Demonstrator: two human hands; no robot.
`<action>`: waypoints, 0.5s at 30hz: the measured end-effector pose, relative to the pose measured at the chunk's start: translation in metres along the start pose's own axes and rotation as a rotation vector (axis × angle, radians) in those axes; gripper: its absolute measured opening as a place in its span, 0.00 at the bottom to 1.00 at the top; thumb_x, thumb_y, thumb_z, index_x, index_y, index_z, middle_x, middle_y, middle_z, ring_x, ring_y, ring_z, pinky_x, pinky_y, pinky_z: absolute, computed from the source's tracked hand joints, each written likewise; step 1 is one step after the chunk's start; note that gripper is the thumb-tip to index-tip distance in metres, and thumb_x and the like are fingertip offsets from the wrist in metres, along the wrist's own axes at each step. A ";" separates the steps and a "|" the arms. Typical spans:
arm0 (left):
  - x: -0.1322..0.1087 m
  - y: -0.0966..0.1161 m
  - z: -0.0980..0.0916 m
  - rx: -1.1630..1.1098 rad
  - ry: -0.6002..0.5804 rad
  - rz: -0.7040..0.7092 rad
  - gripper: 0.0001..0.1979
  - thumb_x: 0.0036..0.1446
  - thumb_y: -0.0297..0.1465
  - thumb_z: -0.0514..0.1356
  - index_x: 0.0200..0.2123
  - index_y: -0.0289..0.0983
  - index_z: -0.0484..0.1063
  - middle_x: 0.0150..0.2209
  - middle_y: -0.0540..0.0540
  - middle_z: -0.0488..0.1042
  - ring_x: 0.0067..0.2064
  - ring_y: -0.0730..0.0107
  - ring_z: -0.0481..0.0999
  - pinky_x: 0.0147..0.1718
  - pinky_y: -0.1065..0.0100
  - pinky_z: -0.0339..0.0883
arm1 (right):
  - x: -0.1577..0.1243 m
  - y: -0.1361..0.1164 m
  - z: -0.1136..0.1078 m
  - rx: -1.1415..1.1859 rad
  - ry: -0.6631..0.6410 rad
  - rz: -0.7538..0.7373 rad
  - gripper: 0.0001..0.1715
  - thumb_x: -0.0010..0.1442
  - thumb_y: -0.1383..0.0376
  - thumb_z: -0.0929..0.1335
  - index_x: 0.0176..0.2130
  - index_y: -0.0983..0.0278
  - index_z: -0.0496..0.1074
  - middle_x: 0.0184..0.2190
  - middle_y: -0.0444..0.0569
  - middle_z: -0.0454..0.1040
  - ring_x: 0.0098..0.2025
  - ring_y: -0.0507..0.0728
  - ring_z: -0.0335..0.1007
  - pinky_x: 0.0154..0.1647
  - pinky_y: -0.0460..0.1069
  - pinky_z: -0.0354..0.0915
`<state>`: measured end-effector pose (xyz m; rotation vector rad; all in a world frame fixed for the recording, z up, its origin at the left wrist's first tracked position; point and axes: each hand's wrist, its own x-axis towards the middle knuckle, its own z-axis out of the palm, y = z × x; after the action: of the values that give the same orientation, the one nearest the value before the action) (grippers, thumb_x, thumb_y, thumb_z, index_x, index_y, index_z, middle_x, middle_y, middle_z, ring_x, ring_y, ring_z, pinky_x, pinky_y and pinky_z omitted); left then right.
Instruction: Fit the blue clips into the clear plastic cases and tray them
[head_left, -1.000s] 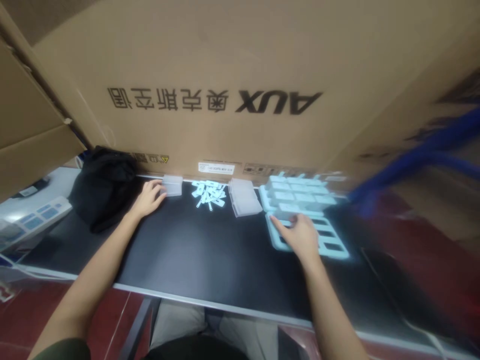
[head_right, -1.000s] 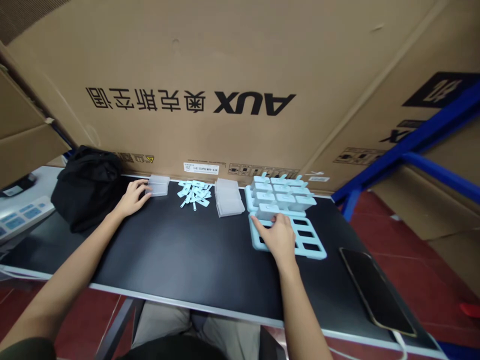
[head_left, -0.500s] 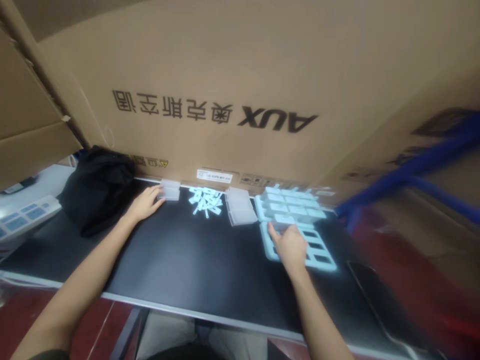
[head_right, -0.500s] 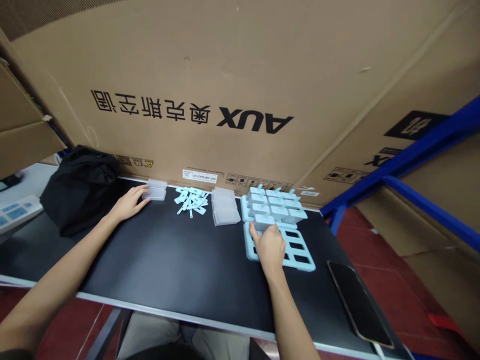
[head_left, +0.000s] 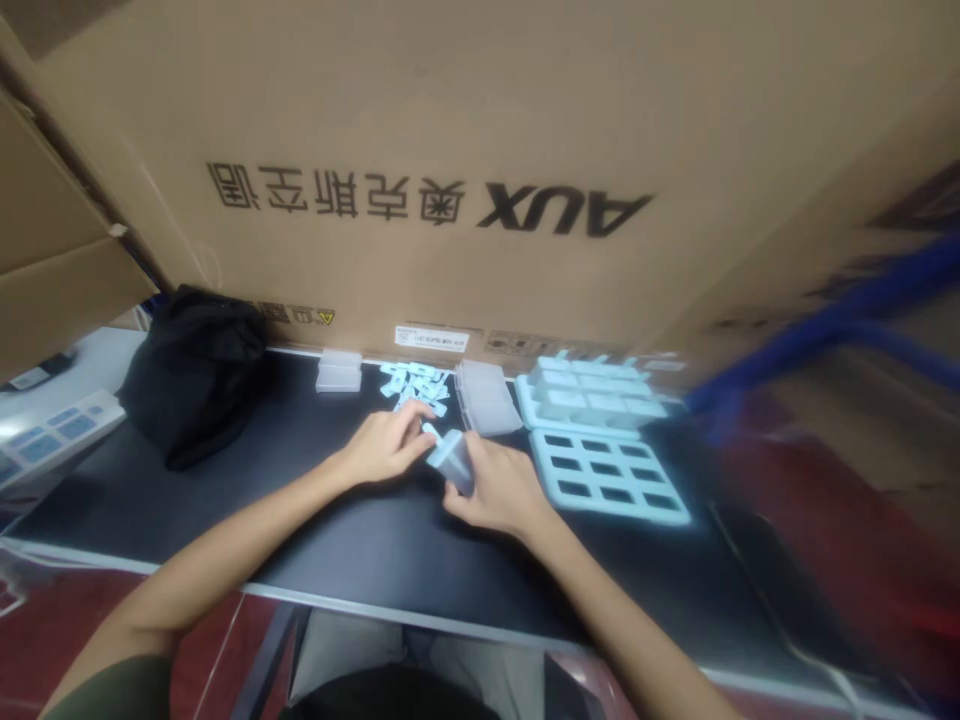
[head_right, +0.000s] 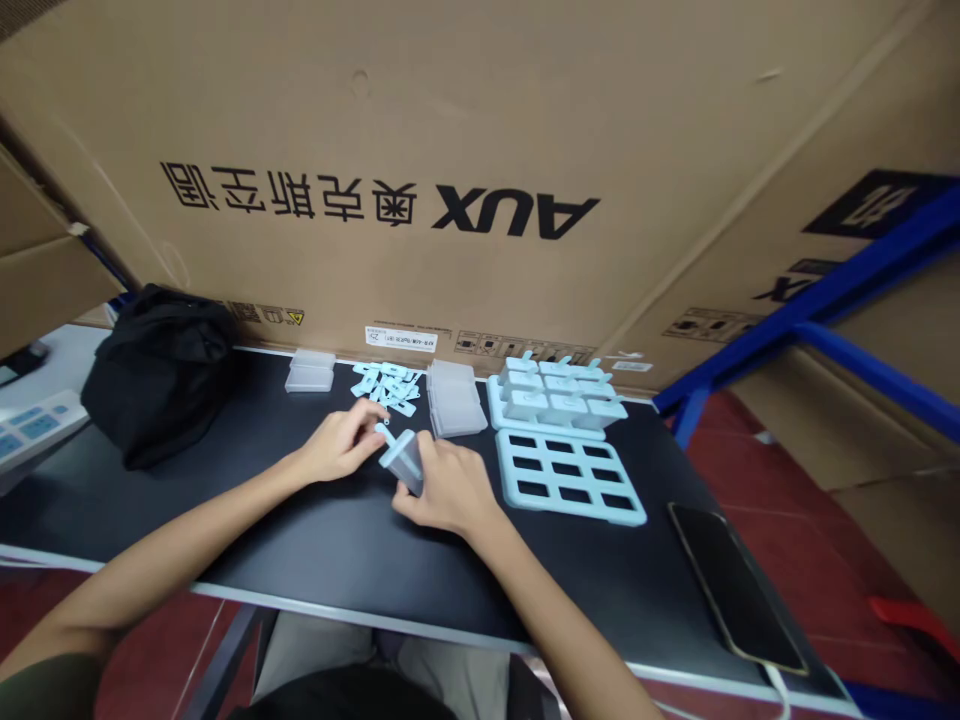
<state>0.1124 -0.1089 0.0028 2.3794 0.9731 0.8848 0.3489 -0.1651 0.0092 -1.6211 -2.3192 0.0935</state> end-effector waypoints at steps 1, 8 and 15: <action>0.005 0.003 0.006 -0.042 0.000 0.008 0.13 0.74 0.40 0.54 0.49 0.40 0.73 0.31 0.51 0.76 0.29 0.71 0.75 0.33 0.68 0.67 | 0.006 -0.007 0.000 -0.021 -0.060 -0.016 0.19 0.55 0.53 0.67 0.43 0.61 0.66 0.34 0.51 0.79 0.33 0.62 0.77 0.32 0.51 0.56; 0.012 -0.054 0.008 -0.244 0.546 -0.298 0.15 0.69 0.43 0.61 0.38 0.38 0.77 0.25 0.51 0.77 0.27 0.70 0.78 0.33 0.69 0.72 | 0.011 -0.008 0.010 0.027 -0.196 0.112 0.20 0.58 0.52 0.67 0.45 0.62 0.65 0.35 0.52 0.80 0.35 0.62 0.77 0.33 0.50 0.52; 0.017 -0.087 0.013 -0.123 0.495 -0.422 0.09 0.67 0.36 0.62 0.46 0.39 0.75 0.41 0.44 0.85 0.41 0.63 0.86 0.46 0.62 0.78 | 0.005 -0.009 0.010 0.103 -0.263 0.086 0.19 0.59 0.53 0.68 0.44 0.61 0.65 0.35 0.50 0.80 0.35 0.61 0.76 0.33 0.50 0.50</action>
<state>0.0903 -0.0408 -0.0504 1.7784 1.4855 1.3383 0.3363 -0.1619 0.0026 -1.7470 -2.3850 0.4639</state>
